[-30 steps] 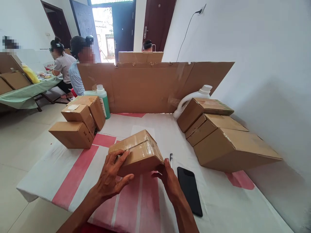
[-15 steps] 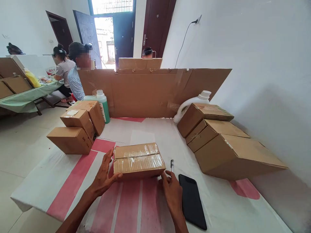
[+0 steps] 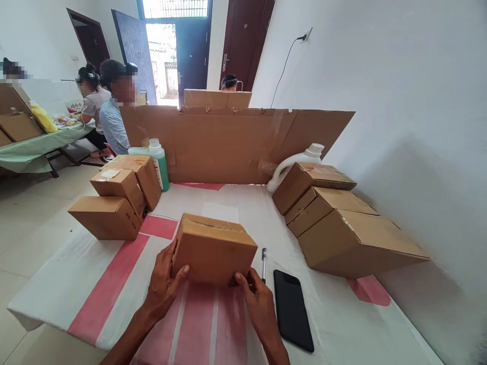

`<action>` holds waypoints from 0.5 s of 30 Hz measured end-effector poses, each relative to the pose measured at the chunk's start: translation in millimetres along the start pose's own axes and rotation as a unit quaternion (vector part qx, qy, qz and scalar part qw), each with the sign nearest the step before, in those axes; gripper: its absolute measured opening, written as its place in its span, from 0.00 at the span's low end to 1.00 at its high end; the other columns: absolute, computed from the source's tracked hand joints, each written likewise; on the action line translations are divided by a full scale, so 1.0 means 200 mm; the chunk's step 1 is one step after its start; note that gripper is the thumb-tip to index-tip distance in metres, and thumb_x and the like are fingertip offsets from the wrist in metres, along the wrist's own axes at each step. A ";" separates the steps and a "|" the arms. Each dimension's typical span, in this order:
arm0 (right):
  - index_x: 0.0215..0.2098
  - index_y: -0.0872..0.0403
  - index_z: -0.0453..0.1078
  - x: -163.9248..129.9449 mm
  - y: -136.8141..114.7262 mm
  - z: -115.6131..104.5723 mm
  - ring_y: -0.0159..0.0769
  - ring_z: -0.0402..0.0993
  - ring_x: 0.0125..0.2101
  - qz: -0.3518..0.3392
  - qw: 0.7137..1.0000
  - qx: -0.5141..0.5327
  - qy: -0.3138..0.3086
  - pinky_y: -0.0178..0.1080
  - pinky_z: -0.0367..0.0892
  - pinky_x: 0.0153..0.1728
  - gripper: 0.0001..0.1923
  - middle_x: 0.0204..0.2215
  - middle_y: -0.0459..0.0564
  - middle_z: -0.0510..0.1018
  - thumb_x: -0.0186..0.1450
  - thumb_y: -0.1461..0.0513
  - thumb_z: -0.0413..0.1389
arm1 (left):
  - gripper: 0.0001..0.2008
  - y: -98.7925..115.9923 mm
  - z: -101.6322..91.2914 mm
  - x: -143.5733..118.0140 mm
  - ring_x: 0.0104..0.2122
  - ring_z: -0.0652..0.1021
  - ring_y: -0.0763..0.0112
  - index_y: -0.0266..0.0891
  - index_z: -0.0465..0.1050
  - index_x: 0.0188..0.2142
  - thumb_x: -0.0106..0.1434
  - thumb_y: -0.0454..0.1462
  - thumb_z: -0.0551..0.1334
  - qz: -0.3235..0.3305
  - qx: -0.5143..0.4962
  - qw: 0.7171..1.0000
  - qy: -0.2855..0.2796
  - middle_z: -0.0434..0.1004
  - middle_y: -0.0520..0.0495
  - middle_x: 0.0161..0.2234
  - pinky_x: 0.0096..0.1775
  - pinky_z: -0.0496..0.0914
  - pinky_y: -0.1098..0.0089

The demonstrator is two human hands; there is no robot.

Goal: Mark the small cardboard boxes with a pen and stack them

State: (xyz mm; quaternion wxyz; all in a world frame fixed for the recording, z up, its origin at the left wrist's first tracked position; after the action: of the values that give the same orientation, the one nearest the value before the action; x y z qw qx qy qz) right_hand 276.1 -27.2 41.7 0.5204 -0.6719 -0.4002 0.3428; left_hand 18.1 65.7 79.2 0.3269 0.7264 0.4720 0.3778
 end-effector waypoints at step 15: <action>0.34 0.53 0.77 0.09 -0.07 -0.15 0.44 0.78 0.32 0.011 0.997 -0.063 0.040 0.42 0.71 0.34 0.28 0.32 0.54 0.83 0.64 0.37 0.56 | 0.29 -0.26 -0.12 0.05 0.56 0.76 0.56 0.40 0.65 0.65 0.70 0.52 0.58 -0.113 -0.132 0.985 0.021 0.73 0.38 0.62 0.57 0.69 0.58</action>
State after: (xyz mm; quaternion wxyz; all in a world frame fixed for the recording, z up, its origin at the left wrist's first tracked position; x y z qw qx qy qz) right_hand 308.7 -22.3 61.8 0.4889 -0.7212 -0.3918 0.2955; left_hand -22.8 95.8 50.5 0.4502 0.6109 0.5040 0.4125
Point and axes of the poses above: each hand's wrist, its own x-axis towards the middle knuckle, its own z-axis out of the palm, y = z × x, the point moved 9 cm from there along x, towards the middle knuckle
